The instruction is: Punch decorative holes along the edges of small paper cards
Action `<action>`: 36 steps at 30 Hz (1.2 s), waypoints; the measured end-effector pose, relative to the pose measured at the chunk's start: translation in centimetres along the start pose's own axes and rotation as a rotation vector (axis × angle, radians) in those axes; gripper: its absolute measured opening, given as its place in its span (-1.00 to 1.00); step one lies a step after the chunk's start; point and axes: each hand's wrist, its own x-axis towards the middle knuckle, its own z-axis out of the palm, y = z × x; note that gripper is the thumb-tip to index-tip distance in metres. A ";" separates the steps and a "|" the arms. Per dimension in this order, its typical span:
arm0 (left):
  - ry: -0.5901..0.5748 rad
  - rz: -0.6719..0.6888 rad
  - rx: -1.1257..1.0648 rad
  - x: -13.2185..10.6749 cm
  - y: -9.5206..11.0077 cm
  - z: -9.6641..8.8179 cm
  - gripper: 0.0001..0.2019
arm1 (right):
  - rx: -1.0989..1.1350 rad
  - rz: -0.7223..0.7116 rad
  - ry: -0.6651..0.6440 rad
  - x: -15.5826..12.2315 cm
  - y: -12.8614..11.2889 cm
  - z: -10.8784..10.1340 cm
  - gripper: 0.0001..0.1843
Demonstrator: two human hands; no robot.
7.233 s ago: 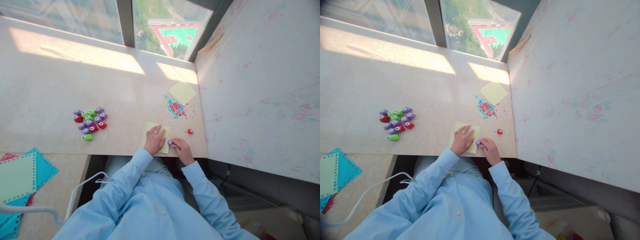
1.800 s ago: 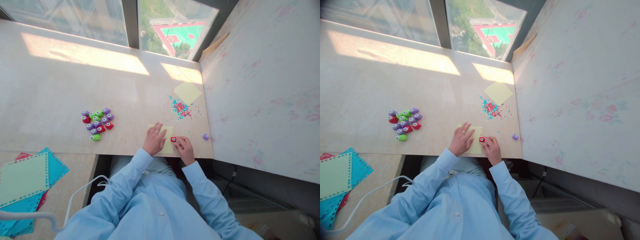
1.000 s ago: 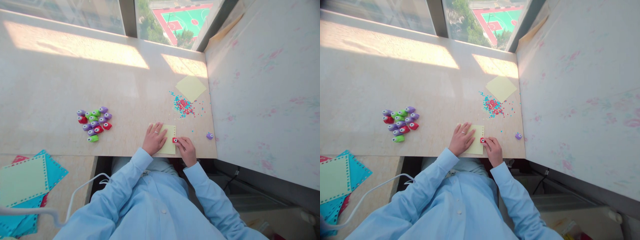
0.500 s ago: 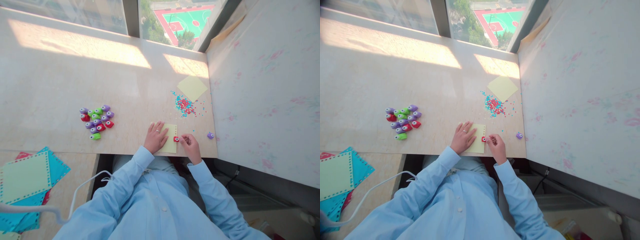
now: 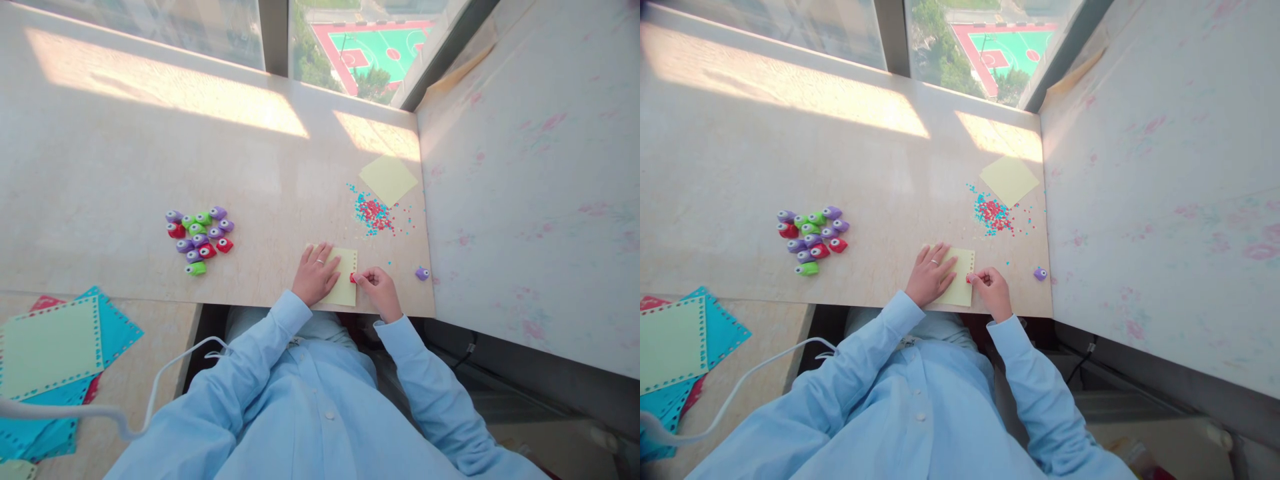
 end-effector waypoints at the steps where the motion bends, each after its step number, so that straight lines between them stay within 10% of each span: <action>1: 0.001 0.000 -0.005 0.0 0.0 0.0 -0.63 | 0.003 0.000 -0.001 0.0 0.0 0.0 -0.65; 23: 0.030 0.008 0.006 0.1 0.2 -0.1 -0.63 | -0.422 0.108 -0.098 2.7 -1.4 0.4 -0.76; 36: 0.065 0.024 0.008 0.1 -0.2 0.6 -0.64 | -0.263 0.053 -0.033 1.8 -0.8 0.4 -0.80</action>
